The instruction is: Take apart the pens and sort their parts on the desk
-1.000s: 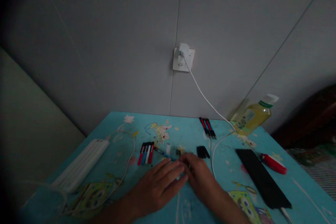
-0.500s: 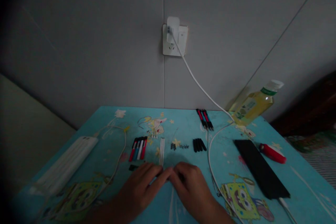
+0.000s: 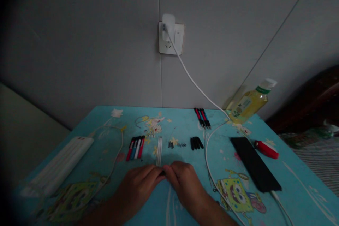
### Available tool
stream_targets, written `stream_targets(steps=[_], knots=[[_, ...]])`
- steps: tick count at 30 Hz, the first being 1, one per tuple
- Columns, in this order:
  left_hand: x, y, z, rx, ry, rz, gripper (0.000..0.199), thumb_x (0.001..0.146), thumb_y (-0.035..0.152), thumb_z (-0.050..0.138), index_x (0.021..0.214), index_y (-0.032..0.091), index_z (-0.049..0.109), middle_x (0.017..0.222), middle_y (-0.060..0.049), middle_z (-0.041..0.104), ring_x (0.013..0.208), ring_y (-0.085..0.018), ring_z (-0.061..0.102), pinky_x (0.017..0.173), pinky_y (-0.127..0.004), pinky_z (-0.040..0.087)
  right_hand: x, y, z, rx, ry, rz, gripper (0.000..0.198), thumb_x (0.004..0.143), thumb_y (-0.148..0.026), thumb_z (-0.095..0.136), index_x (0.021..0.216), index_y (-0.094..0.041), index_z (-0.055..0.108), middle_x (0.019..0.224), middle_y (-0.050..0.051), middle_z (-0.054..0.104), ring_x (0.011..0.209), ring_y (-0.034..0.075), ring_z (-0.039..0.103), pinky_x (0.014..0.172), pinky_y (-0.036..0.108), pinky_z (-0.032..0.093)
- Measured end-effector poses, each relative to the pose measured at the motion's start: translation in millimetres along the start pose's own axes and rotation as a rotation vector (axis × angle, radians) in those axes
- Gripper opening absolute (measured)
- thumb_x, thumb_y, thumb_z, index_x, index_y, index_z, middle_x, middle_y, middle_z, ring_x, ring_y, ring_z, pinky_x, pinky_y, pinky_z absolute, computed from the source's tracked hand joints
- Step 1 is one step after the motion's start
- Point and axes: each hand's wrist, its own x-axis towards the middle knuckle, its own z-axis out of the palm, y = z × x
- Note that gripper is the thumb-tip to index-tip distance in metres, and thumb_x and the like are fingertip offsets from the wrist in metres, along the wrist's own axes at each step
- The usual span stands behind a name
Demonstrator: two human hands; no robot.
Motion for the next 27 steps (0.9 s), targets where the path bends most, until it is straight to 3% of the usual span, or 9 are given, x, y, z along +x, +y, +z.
stream_targets(steps=[4,8,13,16,19,27], knots=[[1.1,0.4,-0.9,0.006,-0.018,-0.026,0.020,0.101,0.026,0.049,0.086,0.019,0.060,0.072,0.000,0.062,0.062,-0.016,0.063,0.057,-0.029,0.049,0.7,-3.4,-9.5,0.041,-0.029,-0.106,0.036,0.103,-0.037,0.042,0.083,-0.019,0.066,0.081,0.003,0.065,0.076,0.015,0.061,0.072,0.027,0.044],[2.2,-0.9,-1.6,0.039,-0.022,0.002,0.019,0.102,0.026,0.047,0.092,0.018,0.061,0.075,-0.001,0.062,0.064,-0.018,0.064,0.058,-0.030,0.050,2.4,-8.4,-17.9,0.167,-0.044,-0.176,0.028,0.101,-0.035,0.048,0.094,-0.021,0.071,0.087,0.003,0.069,0.083,0.016,0.064,0.078,0.027,0.048],[3.1,-4.7,-3.4,0.078,-0.012,0.021,0.018,0.102,0.026,0.046,0.110,0.018,0.060,0.082,-0.003,0.065,0.070,-0.019,0.066,0.062,-0.032,0.054,4.2,-8.8,-20.2,0.293,0.010,-0.132,0.022,0.097,-0.035,0.058,0.101,-0.025,0.076,0.088,0.002,0.074,0.081,0.016,0.067,0.076,0.028,0.050],[5.2,-8.2,-7.0,0.105,0.028,0.010,0.024,0.103,0.025,0.044,0.122,0.018,0.056,0.086,-0.005,0.067,0.075,-0.019,0.068,0.067,-0.031,0.056,5.1,-4.4,-21.7,0.395,0.112,-0.019,0.021,0.093,-0.038,0.064,0.101,-0.024,0.077,0.090,0.003,0.075,0.082,0.017,0.069,0.076,0.028,0.053],[6.2,-11.1,-10.3,0.069,0.043,-0.001,0.020,0.103,0.023,0.044,0.116,0.018,0.057,0.084,-0.004,0.067,0.076,-0.018,0.068,0.070,-0.030,0.056,5.5,0.8,-23.3,0.418,0.173,0.060,0.022,0.091,-0.040,0.066,0.101,-0.023,0.076,0.092,0.004,0.076,0.084,0.019,0.070,0.078,0.030,0.055],[4.4,-7.2,-16.1,0.003,-0.042,-0.044,0.018,0.102,0.023,0.038,0.107,0.019,0.055,0.073,-0.002,0.067,0.063,-0.019,0.066,0.058,-0.030,0.052,3.1,0.3,-26.0,0.358,0.138,-0.042,0.018,0.090,-0.037,0.067,0.100,-0.025,0.077,0.090,0.004,0.075,0.082,0.018,0.069,0.074,0.028,0.055]])
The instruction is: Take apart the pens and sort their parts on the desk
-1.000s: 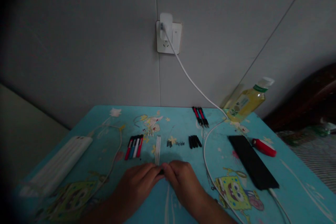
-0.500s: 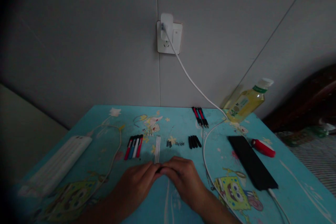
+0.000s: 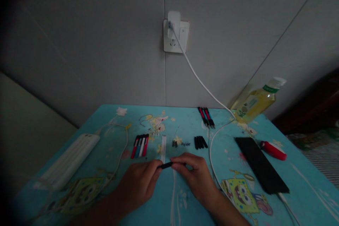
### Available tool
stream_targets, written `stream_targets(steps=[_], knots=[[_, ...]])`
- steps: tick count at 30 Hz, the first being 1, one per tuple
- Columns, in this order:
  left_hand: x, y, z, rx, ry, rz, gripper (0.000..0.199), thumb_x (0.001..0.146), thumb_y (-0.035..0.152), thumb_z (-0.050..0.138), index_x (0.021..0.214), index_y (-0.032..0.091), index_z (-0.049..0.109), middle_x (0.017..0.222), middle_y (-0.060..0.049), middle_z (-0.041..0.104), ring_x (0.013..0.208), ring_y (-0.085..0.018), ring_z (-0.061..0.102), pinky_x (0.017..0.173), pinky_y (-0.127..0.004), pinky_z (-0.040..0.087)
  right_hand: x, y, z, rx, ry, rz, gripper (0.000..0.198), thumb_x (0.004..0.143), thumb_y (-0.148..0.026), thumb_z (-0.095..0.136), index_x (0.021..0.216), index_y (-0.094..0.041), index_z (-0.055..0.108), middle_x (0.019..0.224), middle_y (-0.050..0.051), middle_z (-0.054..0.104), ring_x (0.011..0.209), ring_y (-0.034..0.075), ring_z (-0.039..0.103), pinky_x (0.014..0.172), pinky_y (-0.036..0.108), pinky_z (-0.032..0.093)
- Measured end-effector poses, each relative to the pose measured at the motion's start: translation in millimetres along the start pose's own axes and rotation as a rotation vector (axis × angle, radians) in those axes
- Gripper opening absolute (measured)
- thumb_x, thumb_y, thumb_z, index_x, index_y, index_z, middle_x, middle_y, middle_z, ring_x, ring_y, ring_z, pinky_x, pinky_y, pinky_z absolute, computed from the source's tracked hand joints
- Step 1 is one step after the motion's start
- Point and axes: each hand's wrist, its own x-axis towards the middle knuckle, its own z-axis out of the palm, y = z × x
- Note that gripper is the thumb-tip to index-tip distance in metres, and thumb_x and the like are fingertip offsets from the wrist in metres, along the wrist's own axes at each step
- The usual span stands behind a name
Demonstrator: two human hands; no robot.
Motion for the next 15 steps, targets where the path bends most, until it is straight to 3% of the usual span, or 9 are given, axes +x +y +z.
stream_targets(steps=[4,9,12,15], knots=[[2.1,0.6,-2.0,-0.001,-0.062,-0.016,0.019,0.102,0.022,0.035,0.101,0.020,0.054,0.065,0.000,0.063,0.054,-0.019,0.063,0.050,-0.029,0.046,0.8,-4.1,-4.6,-0.026,-0.080,-0.022,0.018,0.091,-0.035,0.067,0.103,-0.025,0.075,0.093,0.003,0.074,0.085,0.017,0.068,0.077,0.028,0.054],[0.8,-3.0,0.8,0.020,-0.099,0.013,0.018,0.102,0.022,0.035,0.105,0.021,0.053,0.069,0.000,0.065,0.059,-0.021,0.065,0.052,-0.032,0.047,0.3,-5.0,-9.4,-0.073,-0.141,-0.088,0.018,0.096,-0.031,0.059,0.105,-0.024,0.073,0.096,0.004,0.072,0.089,0.017,0.067,0.080,0.030,0.054],[-0.1,-3.6,0.6,0.003,-0.095,0.040,0.018,0.102,0.022,0.036,0.108,0.020,0.052,0.071,0.000,0.066,0.059,-0.021,0.066,0.054,-0.032,0.048,-0.6,-5.4,-12.6,-0.098,-0.148,-0.179,0.018,0.098,-0.025,0.056,0.107,-0.024,0.071,0.097,0.005,0.072,0.090,0.017,0.067,0.079,0.030,0.054],[-0.3,-3.5,-0.6,-0.022,-0.060,0.076,0.018,0.101,0.021,0.037,0.111,0.019,0.052,0.073,-0.001,0.067,0.061,-0.020,0.066,0.057,-0.033,0.049,-0.7,-4.9,-17.6,-0.146,-0.152,-0.356,0.021,0.097,-0.017,0.057,0.112,-0.026,0.069,0.101,0.005,0.073,0.093,0.018,0.067,0.083,0.033,0.053]])
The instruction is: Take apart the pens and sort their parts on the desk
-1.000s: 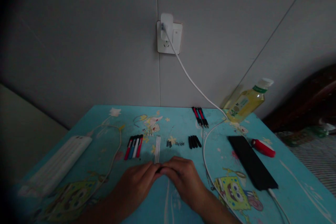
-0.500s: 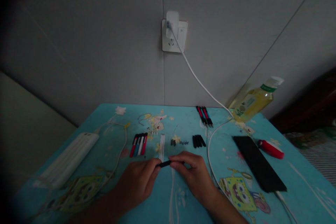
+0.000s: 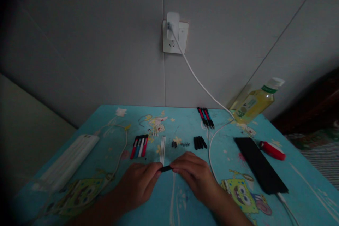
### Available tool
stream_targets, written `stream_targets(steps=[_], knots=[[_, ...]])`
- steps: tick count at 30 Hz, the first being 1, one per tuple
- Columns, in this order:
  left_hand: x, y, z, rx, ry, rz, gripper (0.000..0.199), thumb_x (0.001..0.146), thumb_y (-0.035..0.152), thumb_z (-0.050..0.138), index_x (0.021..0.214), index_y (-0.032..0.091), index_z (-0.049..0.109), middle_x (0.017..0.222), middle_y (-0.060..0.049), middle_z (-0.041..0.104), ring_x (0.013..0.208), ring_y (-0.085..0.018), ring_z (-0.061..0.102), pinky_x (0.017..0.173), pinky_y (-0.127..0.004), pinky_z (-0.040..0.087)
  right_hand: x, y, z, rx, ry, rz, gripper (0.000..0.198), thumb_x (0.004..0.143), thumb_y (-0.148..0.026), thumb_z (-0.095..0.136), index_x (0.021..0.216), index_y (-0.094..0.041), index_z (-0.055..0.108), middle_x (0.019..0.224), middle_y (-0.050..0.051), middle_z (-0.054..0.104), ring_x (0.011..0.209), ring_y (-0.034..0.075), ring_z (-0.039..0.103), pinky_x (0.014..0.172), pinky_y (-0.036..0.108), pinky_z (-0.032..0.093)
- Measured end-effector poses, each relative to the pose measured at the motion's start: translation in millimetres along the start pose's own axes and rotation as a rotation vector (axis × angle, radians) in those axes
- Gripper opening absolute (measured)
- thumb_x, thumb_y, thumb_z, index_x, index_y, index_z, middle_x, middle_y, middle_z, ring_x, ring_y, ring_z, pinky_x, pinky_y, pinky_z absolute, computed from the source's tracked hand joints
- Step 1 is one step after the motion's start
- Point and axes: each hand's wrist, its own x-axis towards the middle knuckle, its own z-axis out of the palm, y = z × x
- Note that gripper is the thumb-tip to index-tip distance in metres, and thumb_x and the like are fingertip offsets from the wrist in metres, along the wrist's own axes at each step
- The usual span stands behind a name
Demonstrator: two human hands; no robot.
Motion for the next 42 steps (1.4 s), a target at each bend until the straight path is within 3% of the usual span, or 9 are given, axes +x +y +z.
stream_targets(steps=[3,8,11,21,25,30,32,36,42], knots=[[0.1,-0.3,-0.3,-0.023,0.028,0.033,0.018,0.102,0.020,0.037,0.113,0.018,0.052,0.074,-0.001,0.067,0.062,-0.019,0.066,0.058,-0.032,0.050,-0.9,0.8,-3.1,-0.062,-0.024,-0.118,0.027,0.096,-0.015,0.056,0.118,-0.027,0.066,0.106,0.005,0.073,0.095,0.019,0.066,0.087,0.038,0.051],[0.4,-2.4,0.1,0.038,0.052,0.054,0.019,0.102,0.019,0.039,0.114,0.017,0.052,0.079,-0.003,0.068,0.063,-0.018,0.067,0.057,-0.031,0.050,-2.4,-0.3,5.2,-0.076,-0.020,0.104,0.022,0.097,-0.030,0.058,0.117,-0.024,0.067,0.099,0.007,0.071,0.092,0.020,0.066,0.081,0.033,0.053],[0.7,-2.6,0.8,0.037,0.047,0.065,0.019,0.102,0.019,0.039,0.115,0.017,0.053,0.079,-0.002,0.068,0.064,-0.017,0.067,0.058,-0.029,0.051,-3.8,0.6,11.5,-0.137,0.002,0.126,0.020,0.098,-0.031,0.056,0.111,-0.025,0.070,0.089,0.005,0.071,0.083,0.018,0.065,0.076,0.032,0.053],[-2.2,-2.1,6.5,-0.057,0.031,0.015,0.021,0.103,0.020,0.036,0.116,0.019,0.052,0.078,-0.002,0.071,0.064,-0.019,0.069,0.058,-0.031,0.052,-2.7,5.9,-1.2,-0.113,-0.009,-0.064,0.026,0.096,-0.018,0.058,0.120,-0.024,0.064,0.099,0.005,0.073,0.090,0.019,0.065,0.082,0.034,0.052],[-1.4,-3.5,6.3,-0.043,0.051,0.000,0.021,0.104,0.020,0.035,0.115,0.018,0.053,0.078,-0.002,0.071,0.063,-0.018,0.069,0.058,-0.029,0.051,-3.6,5.3,3.0,-0.016,0.008,0.127,0.014,0.094,-0.027,0.063,0.107,-0.023,0.066,0.096,0.004,0.072,0.089,0.017,0.066,0.080,0.029,0.052],[-0.1,-6.4,7.1,-0.024,0.058,-0.006,0.020,0.104,0.022,0.038,0.113,0.018,0.055,0.079,-0.002,0.071,0.065,-0.018,0.070,0.058,-0.029,0.051,-0.2,3.2,13.6,0.074,0.004,0.407,0.030,0.100,-0.038,0.051,0.083,-0.018,0.065,0.066,-0.002,0.061,0.055,0.010,0.056,0.052,0.021,0.043],[-0.2,-7.6,6.7,-0.002,0.030,-0.008,0.020,0.103,0.021,0.038,0.113,0.019,0.055,0.079,-0.002,0.071,0.065,-0.018,0.070,0.058,-0.029,0.051,0.9,3.8,14.3,0.059,-0.019,0.399,0.032,0.100,-0.038,0.050,0.081,-0.018,0.066,0.067,-0.001,0.063,0.058,0.010,0.058,0.056,0.021,0.045],[-0.8,-9.1,4.1,0.027,0.000,-0.030,0.020,0.103,0.021,0.038,0.112,0.019,0.055,0.076,-0.001,0.069,0.063,-0.019,0.069,0.056,-0.029,0.051,-0.7,11.1,4.8,-0.010,0.074,0.361,0.019,0.097,-0.035,0.057,0.104,-0.022,0.069,0.084,0.001,0.071,0.075,0.015,0.067,0.070,0.025,0.052],[-0.4,-8.5,4.1,0.038,0.026,-0.012,0.020,0.104,0.022,0.037,0.114,0.020,0.054,0.077,-0.001,0.070,0.063,-0.020,0.068,0.054,-0.032,0.051,-2.5,46.5,-18.4,-0.416,0.269,0.250,0.021,0.098,-0.029,0.054,0.112,-0.023,0.068,0.108,0.008,0.070,0.100,0.022,0.066,0.090,0.037,0.053]])
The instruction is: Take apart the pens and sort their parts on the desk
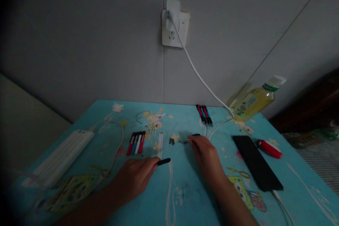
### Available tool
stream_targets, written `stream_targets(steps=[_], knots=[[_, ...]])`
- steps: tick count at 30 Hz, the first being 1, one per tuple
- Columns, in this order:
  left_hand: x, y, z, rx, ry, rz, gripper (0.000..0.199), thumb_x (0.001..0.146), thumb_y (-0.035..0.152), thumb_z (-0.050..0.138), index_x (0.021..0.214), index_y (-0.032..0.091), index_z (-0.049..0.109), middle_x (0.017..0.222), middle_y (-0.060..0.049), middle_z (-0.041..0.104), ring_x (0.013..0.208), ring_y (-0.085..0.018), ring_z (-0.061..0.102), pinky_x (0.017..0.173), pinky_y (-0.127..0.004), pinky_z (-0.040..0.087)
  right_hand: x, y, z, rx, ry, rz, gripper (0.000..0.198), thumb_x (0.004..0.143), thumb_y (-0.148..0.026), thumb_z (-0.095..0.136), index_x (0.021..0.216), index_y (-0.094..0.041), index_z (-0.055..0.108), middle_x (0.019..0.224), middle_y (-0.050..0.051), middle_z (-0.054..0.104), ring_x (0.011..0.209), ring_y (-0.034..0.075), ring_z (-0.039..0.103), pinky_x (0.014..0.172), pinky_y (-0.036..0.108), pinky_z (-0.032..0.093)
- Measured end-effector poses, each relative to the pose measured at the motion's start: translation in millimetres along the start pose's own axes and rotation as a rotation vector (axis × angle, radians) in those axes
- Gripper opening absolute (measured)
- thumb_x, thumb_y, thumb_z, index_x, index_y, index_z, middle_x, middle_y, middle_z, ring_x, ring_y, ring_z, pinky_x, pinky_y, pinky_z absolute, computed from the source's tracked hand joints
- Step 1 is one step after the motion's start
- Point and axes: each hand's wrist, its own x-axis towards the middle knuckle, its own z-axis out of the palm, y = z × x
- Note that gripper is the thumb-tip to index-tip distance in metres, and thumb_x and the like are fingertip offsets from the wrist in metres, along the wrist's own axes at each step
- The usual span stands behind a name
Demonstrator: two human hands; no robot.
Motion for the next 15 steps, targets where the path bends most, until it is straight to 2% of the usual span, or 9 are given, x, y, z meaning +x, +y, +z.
stream_targets(steps=[5,15], knots=[[1.0,0.0,2.1,0.009,0.017,0.021,0.019,0.103,0.021,0.038,0.116,0.020,0.053,0.080,-0.001,0.070,0.063,-0.020,0.069,0.053,-0.033,0.052,5.9,20.6,5.4,-0.208,-0.032,-0.034,0.025,0.099,-0.028,0.049,0.110,-0.020,0.070,0.106,0.011,0.067,0.099,0.025,0.063,0.092,0.042,0.053],[-0.5,-2.0,1.8,0.058,-0.033,-0.019,0.019,0.102,0.021,0.041,0.117,0.022,0.053,0.079,0.000,0.070,0.063,-0.021,0.069,0.054,-0.033,0.051,5.5,27.4,6.7,-0.435,-0.084,-0.104,0.018,0.096,-0.024,0.057,0.102,-0.019,0.073,0.106,0.010,0.066,0.098,0.026,0.062,0.090,0.041,0.052]])
